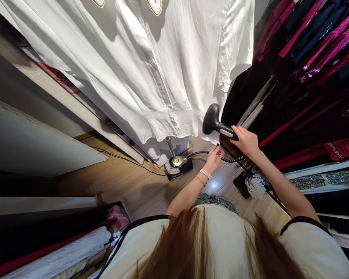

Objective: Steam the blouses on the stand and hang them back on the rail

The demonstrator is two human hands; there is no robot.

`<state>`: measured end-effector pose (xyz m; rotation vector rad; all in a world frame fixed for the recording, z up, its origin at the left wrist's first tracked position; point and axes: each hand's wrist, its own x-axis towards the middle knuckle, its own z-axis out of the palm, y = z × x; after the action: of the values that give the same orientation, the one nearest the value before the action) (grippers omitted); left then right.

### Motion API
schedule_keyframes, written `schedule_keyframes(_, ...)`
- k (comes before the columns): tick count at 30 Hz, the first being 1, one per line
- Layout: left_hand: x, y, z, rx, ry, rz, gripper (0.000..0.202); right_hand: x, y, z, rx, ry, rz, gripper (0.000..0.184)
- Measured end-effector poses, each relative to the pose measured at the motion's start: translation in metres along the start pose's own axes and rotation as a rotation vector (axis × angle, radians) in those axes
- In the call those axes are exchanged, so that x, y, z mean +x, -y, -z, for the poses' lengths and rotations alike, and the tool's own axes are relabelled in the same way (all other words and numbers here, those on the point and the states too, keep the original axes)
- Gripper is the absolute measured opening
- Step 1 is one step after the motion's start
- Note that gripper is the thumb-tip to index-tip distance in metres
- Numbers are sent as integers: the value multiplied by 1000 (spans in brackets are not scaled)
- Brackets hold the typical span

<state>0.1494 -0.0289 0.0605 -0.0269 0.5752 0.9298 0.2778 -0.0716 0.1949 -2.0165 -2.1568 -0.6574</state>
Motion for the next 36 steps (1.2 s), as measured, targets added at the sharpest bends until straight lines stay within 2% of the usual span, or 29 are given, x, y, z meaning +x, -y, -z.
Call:
schedule_keyframes(4, 1, 2, 1, 32, 2, -7, 20, -4, 1, -5, 5, 101, 107, 43)
schedule_keyframes(10, 1, 4, -1, 68, 14, -8, 23, -5, 3, -4, 4, 36, -25, 45)
schedule_keyframes(16, 3, 7, -1, 75, 38, -24, 20, -9, 12, -7, 15, 121, 47, 42)
schedule_keyframes(24, 3, 7, 3, 93, 7, 0, 26, 11, -5, 15, 15, -27, -113, 47)
schedule_keyframes(32, 0, 6, 0, 103, 28, 2, 28, -9, 5, 1, 11, 125, 23, 42)
schedule_keyframes(36, -2, 8, 1, 128, 35, 3, 30, 14, -2, 23, -51, 77, 45, 48)
